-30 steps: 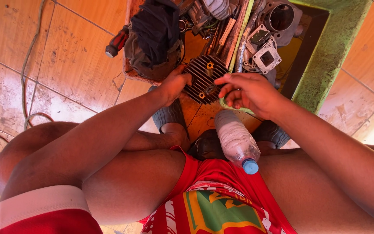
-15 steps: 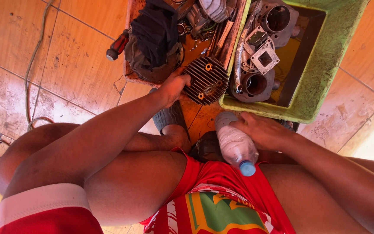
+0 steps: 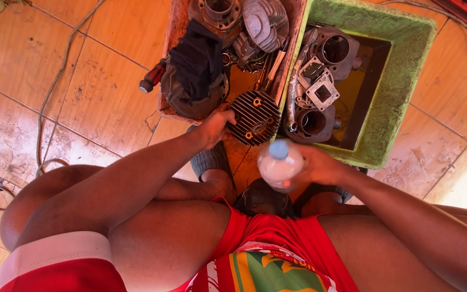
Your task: Cleaning and inspecting motorcycle engine components using a brush, cloth, and cleaning fluid.
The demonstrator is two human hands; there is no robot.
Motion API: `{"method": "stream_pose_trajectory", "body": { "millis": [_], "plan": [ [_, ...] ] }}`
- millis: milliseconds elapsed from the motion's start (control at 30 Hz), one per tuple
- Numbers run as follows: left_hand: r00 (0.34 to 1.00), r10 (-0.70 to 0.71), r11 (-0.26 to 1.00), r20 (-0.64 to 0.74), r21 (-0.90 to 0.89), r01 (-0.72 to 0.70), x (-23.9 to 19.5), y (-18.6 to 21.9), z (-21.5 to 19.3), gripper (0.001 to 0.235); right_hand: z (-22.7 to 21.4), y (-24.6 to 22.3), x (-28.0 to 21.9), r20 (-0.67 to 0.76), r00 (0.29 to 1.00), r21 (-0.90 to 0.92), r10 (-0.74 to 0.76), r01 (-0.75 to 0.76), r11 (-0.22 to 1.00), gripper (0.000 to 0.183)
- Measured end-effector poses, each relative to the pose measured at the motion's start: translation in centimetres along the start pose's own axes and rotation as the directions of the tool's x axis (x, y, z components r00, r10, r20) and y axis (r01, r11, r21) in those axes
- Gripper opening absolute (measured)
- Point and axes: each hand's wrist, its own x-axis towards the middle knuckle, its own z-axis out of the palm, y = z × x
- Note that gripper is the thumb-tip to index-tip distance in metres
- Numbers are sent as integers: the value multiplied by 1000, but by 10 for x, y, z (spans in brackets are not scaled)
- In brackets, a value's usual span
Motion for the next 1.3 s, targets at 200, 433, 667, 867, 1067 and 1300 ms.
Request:
{"method": "stream_pose_trajectory", "body": {
  "millis": [200, 433, 667, 867, 1067, 1300],
  "plan": [
    [999, 22, 984, 48, -179, -13, -24, 14, 1, 109, -34, 0, -1, -273, 962, 164, 23, 23, 986, 53],
    [993, 74, 995, 89, -68, -68, -18, 1, -8, 116, -14, -50, -23, -268, 862, 461, 430, -277, 843, 42],
    [977, 212, 966, 11, 147, -212, -23, 4, 6, 132, 12, -27, -40, -122, 694, 734, 710, -419, 535, 67],
    [970, 230, 967, -75, 129, -219, -20, -1, 10, 131, 22, -41, -33, -71, 714, 808, 696, -368, 460, 74],
    [956, 262, 960, -128, 131, -246, -30, 2, 15, 127, 34, -48, -38, -90, 697, 826, 712, -347, 444, 72],
    [935, 322, 886, -147, 395, -242, -13, -8, 14, 127, 28, -38, -40, -109, 684, 809, 721, -361, 464, 75]
  ]
}}
